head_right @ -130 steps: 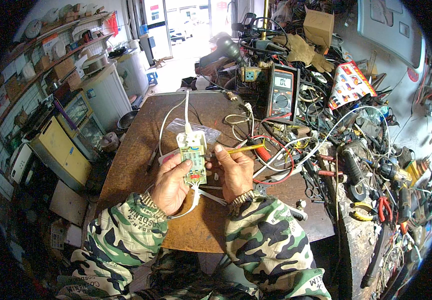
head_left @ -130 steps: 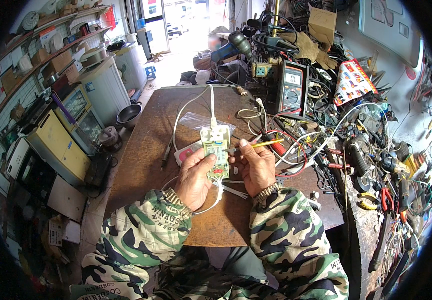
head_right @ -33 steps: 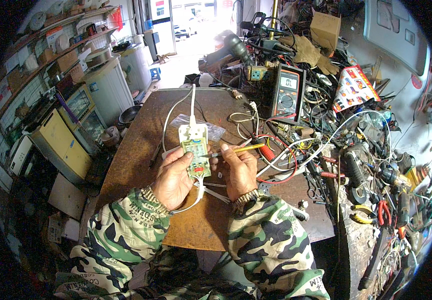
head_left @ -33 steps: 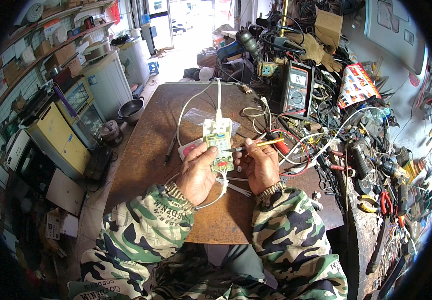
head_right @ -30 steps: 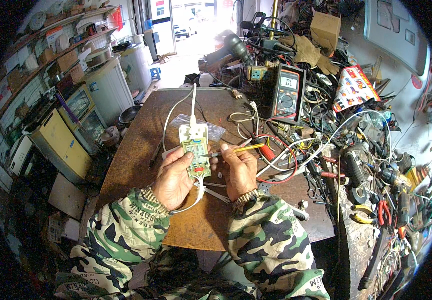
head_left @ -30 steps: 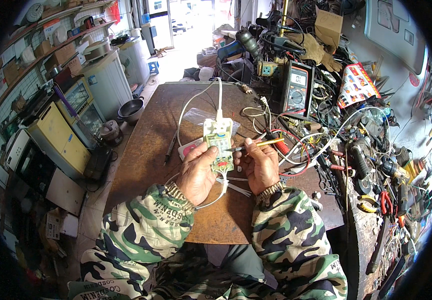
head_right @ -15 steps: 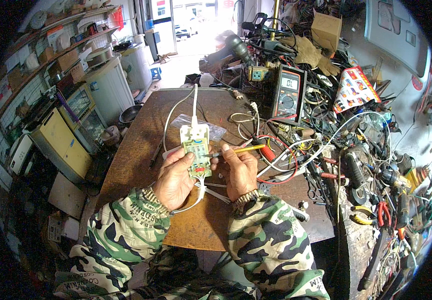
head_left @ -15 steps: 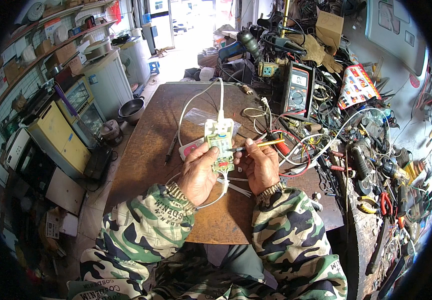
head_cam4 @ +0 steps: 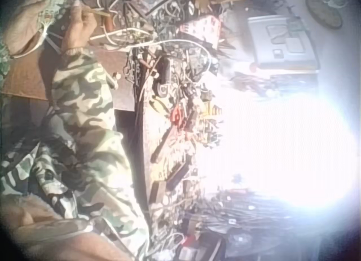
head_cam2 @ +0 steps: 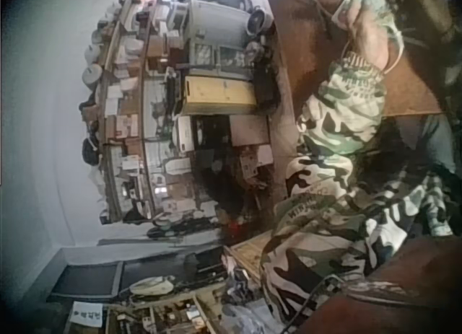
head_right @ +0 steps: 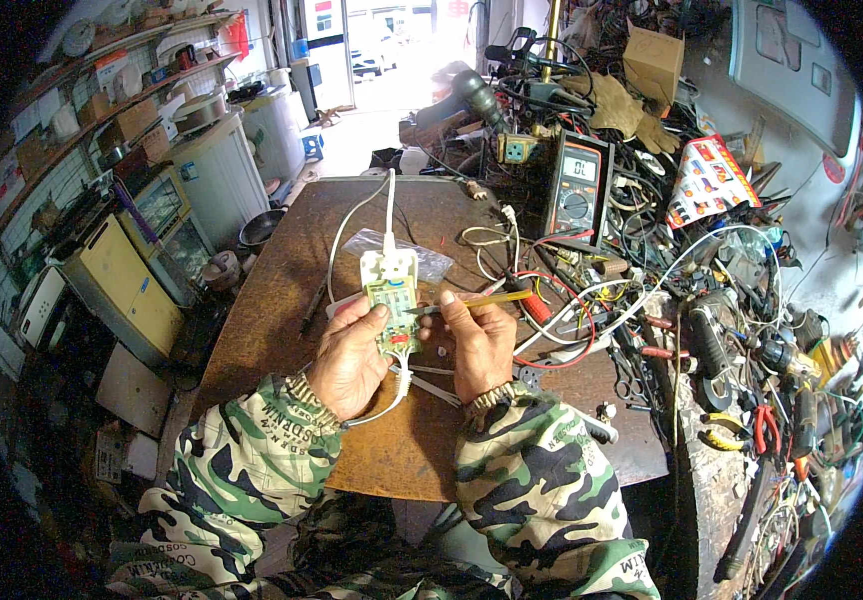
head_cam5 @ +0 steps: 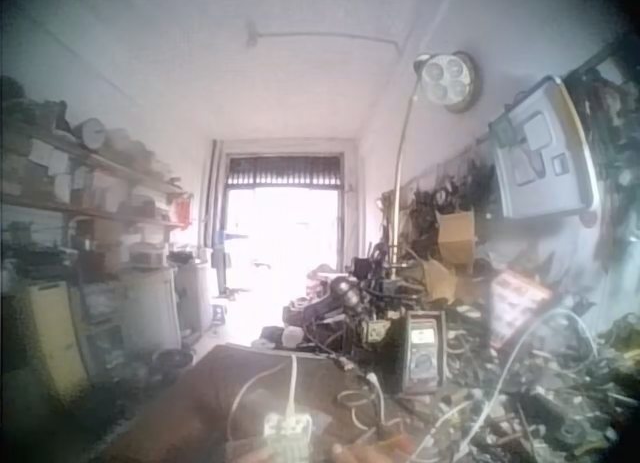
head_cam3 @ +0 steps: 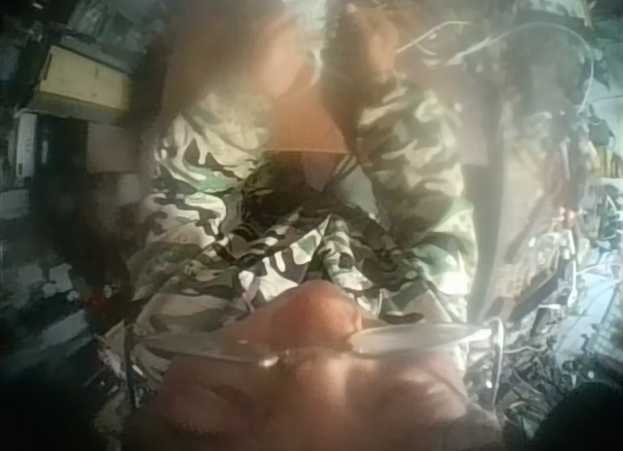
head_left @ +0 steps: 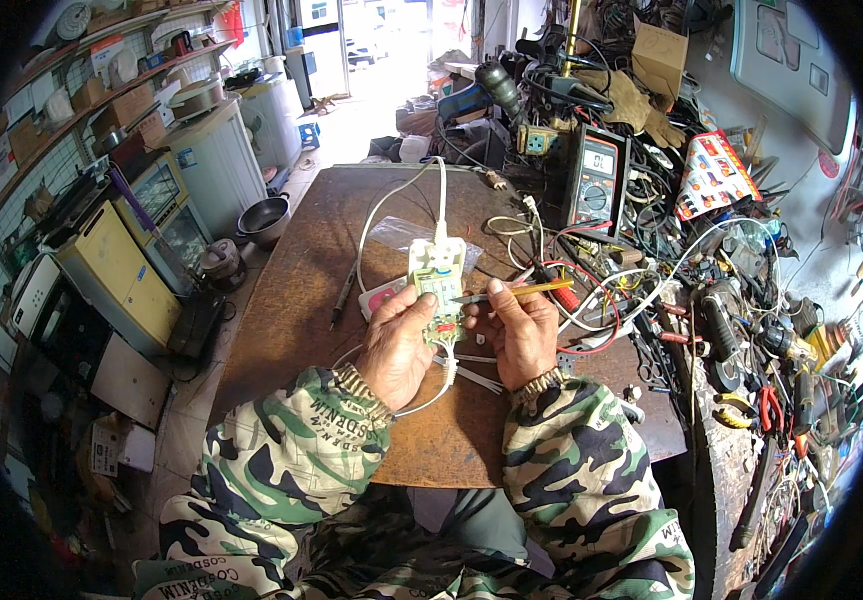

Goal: The person holds a small white electronic device with wires and uses a yellow-handled screwdriver to adjust components on its circuit board. The person rotates the device and continues to manipulate internal parts with the screwdriver throughout the clip.

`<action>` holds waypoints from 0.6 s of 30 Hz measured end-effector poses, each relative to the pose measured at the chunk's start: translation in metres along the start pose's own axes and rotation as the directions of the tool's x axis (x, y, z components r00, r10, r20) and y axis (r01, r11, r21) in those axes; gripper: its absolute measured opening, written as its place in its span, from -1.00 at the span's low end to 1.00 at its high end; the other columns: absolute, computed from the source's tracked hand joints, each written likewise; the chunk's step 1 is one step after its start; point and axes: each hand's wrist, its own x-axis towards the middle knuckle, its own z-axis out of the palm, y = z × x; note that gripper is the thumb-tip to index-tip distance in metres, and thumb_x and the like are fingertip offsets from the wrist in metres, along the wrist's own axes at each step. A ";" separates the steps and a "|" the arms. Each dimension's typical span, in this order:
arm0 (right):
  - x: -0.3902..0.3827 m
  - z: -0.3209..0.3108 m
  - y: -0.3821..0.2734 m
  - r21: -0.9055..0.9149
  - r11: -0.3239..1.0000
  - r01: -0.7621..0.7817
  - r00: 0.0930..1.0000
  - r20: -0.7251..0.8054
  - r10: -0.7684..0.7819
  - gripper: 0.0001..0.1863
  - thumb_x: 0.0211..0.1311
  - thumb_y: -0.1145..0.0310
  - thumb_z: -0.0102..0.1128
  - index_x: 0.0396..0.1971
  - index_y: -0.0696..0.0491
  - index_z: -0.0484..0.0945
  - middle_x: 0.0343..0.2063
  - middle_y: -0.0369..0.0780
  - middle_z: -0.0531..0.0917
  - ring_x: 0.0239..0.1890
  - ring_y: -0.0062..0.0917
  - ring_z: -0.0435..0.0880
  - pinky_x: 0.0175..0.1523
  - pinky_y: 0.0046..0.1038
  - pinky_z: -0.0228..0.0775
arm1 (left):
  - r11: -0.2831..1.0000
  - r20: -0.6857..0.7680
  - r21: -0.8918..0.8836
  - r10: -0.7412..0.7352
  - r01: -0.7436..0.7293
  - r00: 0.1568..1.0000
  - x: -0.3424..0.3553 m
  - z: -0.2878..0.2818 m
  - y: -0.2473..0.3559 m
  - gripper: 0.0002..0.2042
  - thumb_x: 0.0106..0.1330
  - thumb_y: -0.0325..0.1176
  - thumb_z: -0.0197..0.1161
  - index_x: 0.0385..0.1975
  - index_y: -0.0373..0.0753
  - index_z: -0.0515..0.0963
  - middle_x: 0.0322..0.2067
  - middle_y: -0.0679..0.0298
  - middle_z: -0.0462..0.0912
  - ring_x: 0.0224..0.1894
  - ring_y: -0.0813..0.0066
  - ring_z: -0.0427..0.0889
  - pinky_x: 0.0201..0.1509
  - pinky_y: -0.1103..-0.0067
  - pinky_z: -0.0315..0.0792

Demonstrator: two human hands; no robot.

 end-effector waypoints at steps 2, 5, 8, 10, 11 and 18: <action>-0.004 0.002 -0.001 -0.088 0.996 0.033 0.999 -0.002 -0.033 -0.80 0.30 0.32 0.22 -0.35 0.17 0.54 -0.46 -0.20 0.66 -0.45 -0.53 0.66 -0.37 -0.51 0.56 | 1.000 -0.026 -0.019 0.008 -0.008 1.000 0.000 -0.003 -0.002 -0.72 0.45 -0.42 0.01 0.09 -0.35 0.42 -0.06 0.15 0.61 -0.05 0.30 0.62 0.06 0.39 0.51; -0.005 0.004 0.002 -0.203 0.964 0.170 0.984 -0.022 -0.179 -0.77 0.29 0.31 0.26 -0.38 0.21 0.61 -0.56 -0.27 0.64 -0.55 -0.66 0.57 -0.47 -0.63 0.34 | 0.999 -0.074 -0.049 0.006 -0.009 0.997 0.001 -0.002 -0.003 -0.73 0.44 -0.42 0.04 0.08 -0.31 0.44 -0.06 0.20 0.61 -0.03 0.37 0.59 0.07 0.39 0.47; -0.005 0.002 0.003 -0.260 0.947 0.188 0.981 -0.005 -0.196 -0.77 0.28 0.32 0.27 -0.38 0.22 0.63 -0.56 -0.31 0.63 -0.56 -0.72 0.52 -0.46 -0.65 0.30 | 0.998 -0.127 -0.063 -0.023 0.015 0.992 -0.002 0.002 -0.001 -0.74 0.43 -0.42 0.06 0.07 -0.26 0.46 -0.05 0.25 0.60 0.00 0.42 0.56 0.11 0.39 0.41; -0.007 0.006 0.002 -0.238 0.952 0.190 0.980 -0.008 -0.198 -0.77 0.28 0.32 0.27 -0.38 0.22 0.63 -0.57 -0.32 0.63 -0.56 -0.74 0.50 -0.46 -0.66 0.28 | 0.998 -0.106 -0.059 -0.017 0.011 0.994 -0.003 0.004 0.001 -0.76 0.42 -0.41 0.07 0.05 -0.23 0.47 -0.04 0.27 0.60 0.02 0.44 0.54 0.13 0.39 0.37; -0.007 0.007 0.001 -0.227 0.955 0.191 0.980 -0.009 -0.198 -0.77 0.28 0.32 0.27 -0.37 0.22 0.63 -0.57 -0.33 0.63 -0.56 -0.75 0.48 -0.46 -0.66 0.27 | 0.998 -0.102 -0.056 -0.011 0.005 0.995 -0.003 0.004 0.000 -0.76 0.42 -0.41 0.07 0.04 -0.23 0.48 -0.04 0.27 0.59 0.02 0.44 0.54 0.13 0.39 0.37; -0.005 0.003 0.004 -0.251 0.944 0.216 0.975 0.011 -0.220 -0.76 0.28 0.30 0.27 -0.37 0.21 0.64 -0.57 -0.31 0.64 -0.54 -0.74 0.50 -0.47 -0.66 0.25 | 0.998 -0.105 -0.068 -0.010 0.003 0.994 -0.002 0.003 0.000 -0.74 0.43 -0.40 0.06 0.06 -0.26 0.46 -0.04 0.25 0.60 0.00 0.42 0.56 0.11 0.40 0.40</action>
